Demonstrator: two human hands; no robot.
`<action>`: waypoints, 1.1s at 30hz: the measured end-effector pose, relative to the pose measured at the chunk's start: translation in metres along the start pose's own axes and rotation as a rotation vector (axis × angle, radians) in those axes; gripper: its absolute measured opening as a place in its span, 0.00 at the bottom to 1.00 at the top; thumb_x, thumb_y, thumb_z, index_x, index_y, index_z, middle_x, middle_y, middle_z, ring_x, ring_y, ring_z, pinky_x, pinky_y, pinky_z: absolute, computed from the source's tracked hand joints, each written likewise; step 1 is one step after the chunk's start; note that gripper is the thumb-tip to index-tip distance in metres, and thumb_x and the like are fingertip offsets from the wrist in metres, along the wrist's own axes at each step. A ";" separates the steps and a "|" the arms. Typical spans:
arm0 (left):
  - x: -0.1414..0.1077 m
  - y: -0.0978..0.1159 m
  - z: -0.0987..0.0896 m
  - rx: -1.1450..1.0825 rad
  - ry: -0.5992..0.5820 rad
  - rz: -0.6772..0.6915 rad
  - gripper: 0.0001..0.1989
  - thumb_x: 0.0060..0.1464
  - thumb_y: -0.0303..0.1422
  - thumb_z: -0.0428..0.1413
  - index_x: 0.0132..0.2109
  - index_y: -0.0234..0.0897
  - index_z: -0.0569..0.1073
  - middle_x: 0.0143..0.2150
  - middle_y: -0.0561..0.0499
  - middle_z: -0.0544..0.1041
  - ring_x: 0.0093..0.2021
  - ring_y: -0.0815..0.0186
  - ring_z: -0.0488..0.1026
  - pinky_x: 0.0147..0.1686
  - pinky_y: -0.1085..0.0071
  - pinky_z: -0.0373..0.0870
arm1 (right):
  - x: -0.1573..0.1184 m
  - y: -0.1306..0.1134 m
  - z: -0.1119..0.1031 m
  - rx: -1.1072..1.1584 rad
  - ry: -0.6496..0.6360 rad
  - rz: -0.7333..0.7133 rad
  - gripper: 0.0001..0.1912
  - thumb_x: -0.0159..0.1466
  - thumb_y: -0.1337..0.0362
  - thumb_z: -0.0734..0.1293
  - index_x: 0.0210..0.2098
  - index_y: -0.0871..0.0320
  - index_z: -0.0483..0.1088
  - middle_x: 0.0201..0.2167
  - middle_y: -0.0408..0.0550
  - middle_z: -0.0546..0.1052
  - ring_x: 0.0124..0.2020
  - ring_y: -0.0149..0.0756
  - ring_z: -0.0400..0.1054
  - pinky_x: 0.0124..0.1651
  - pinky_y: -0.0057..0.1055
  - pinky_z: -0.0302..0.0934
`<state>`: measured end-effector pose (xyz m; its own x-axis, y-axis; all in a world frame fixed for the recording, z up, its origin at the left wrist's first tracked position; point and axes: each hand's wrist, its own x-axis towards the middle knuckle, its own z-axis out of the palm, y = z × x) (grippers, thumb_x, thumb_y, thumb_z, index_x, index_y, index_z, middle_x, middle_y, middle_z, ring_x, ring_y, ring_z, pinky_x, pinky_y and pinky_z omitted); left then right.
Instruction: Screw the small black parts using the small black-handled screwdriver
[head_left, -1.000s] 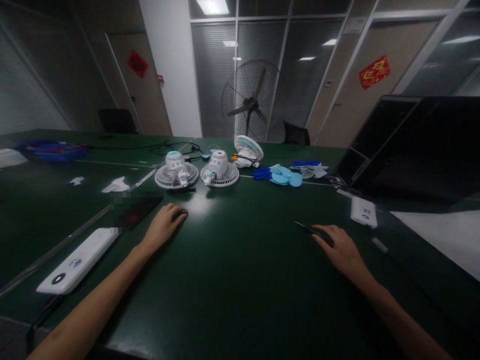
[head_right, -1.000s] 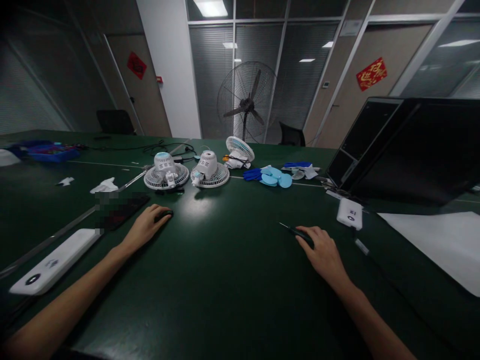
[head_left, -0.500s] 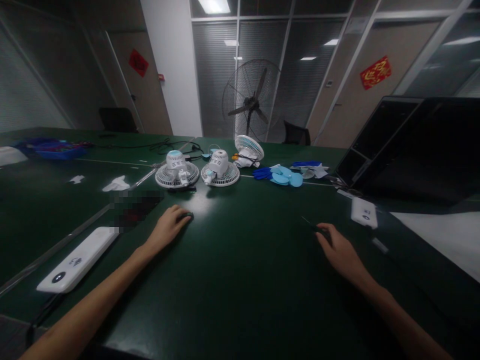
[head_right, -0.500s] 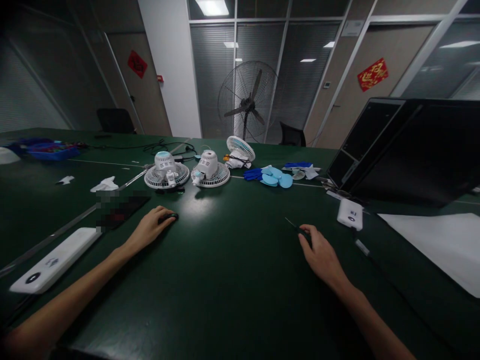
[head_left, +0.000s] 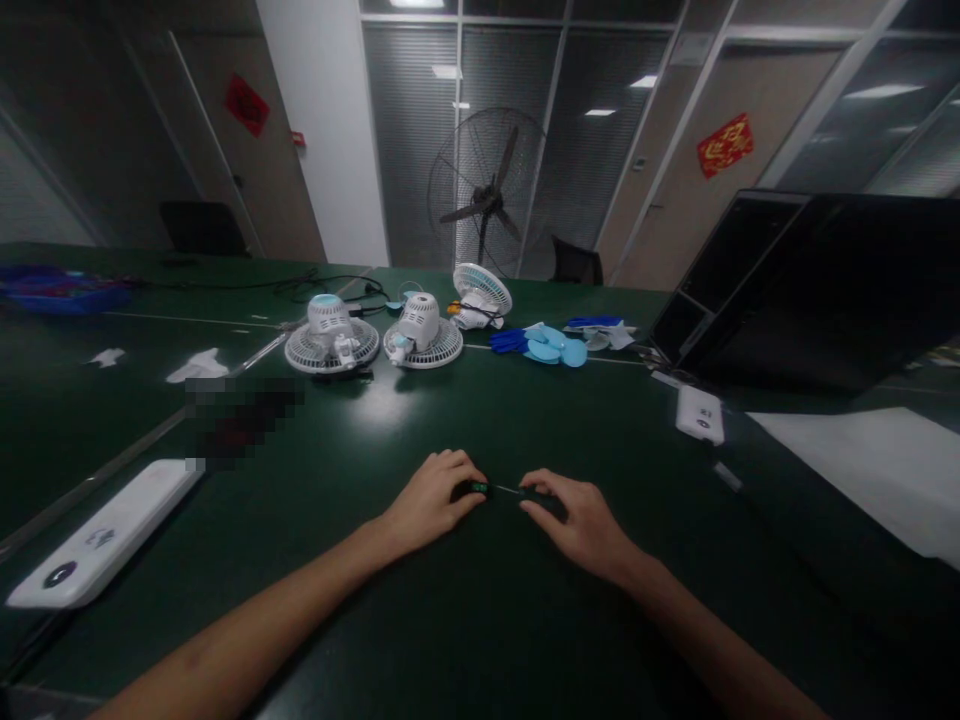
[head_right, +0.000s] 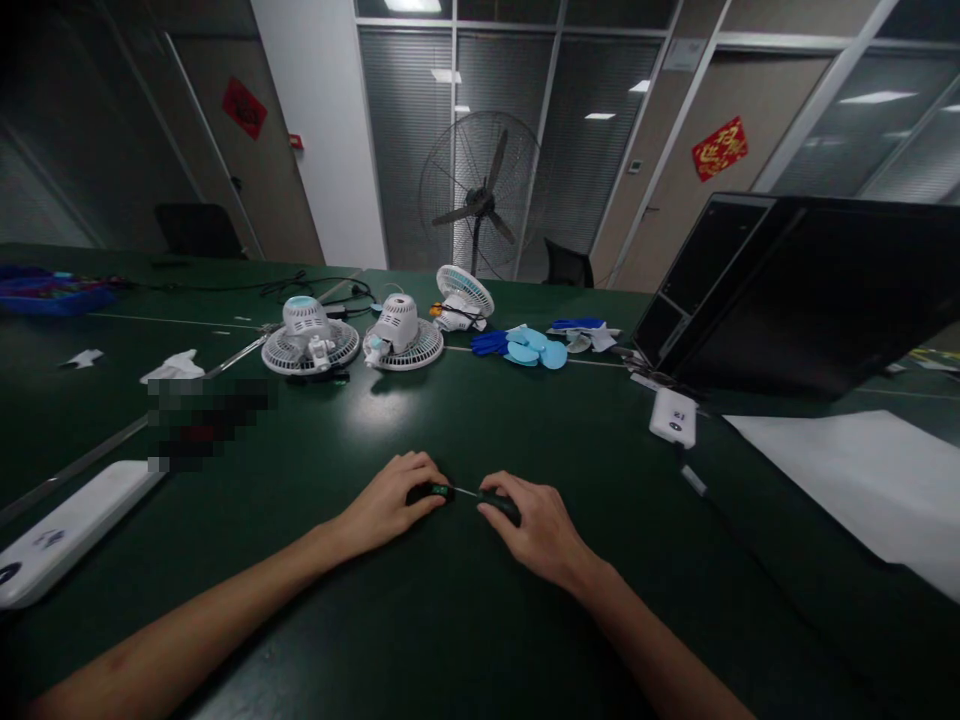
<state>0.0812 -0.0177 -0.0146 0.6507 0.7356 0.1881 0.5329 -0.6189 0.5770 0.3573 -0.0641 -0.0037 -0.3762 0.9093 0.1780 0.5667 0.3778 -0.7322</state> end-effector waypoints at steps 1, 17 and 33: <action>-0.001 0.000 -0.001 -0.009 0.002 -0.004 0.11 0.68 0.38 0.56 0.53 0.44 0.78 0.50 0.48 0.76 0.47 0.58 0.71 0.48 0.59 0.66 | -0.002 0.002 0.000 0.014 -0.013 -0.001 0.13 0.72 0.51 0.67 0.52 0.47 0.75 0.41 0.47 0.79 0.39 0.45 0.74 0.39 0.40 0.68; -0.003 -0.003 -0.002 -0.085 -0.033 0.034 0.10 0.68 0.40 0.57 0.52 0.43 0.77 0.48 0.49 0.77 0.47 0.60 0.72 0.49 0.61 0.65 | -0.003 -0.003 0.001 -0.125 -0.070 -0.100 0.13 0.74 0.55 0.66 0.56 0.45 0.74 0.44 0.46 0.78 0.37 0.41 0.73 0.39 0.38 0.67; 0.001 -0.005 0.001 -0.131 -0.063 0.043 0.10 0.67 0.39 0.59 0.51 0.41 0.78 0.46 0.50 0.74 0.48 0.61 0.71 0.48 0.65 0.65 | 0.001 -0.011 0.006 -0.139 -0.147 -0.032 0.11 0.76 0.55 0.62 0.54 0.48 0.70 0.47 0.44 0.77 0.41 0.38 0.73 0.43 0.34 0.66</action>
<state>0.0802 -0.0142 -0.0178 0.7061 0.6882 0.1667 0.4318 -0.6050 0.6690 0.3461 -0.0682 0.0008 -0.4928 0.8650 0.0942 0.6447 0.4357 -0.6281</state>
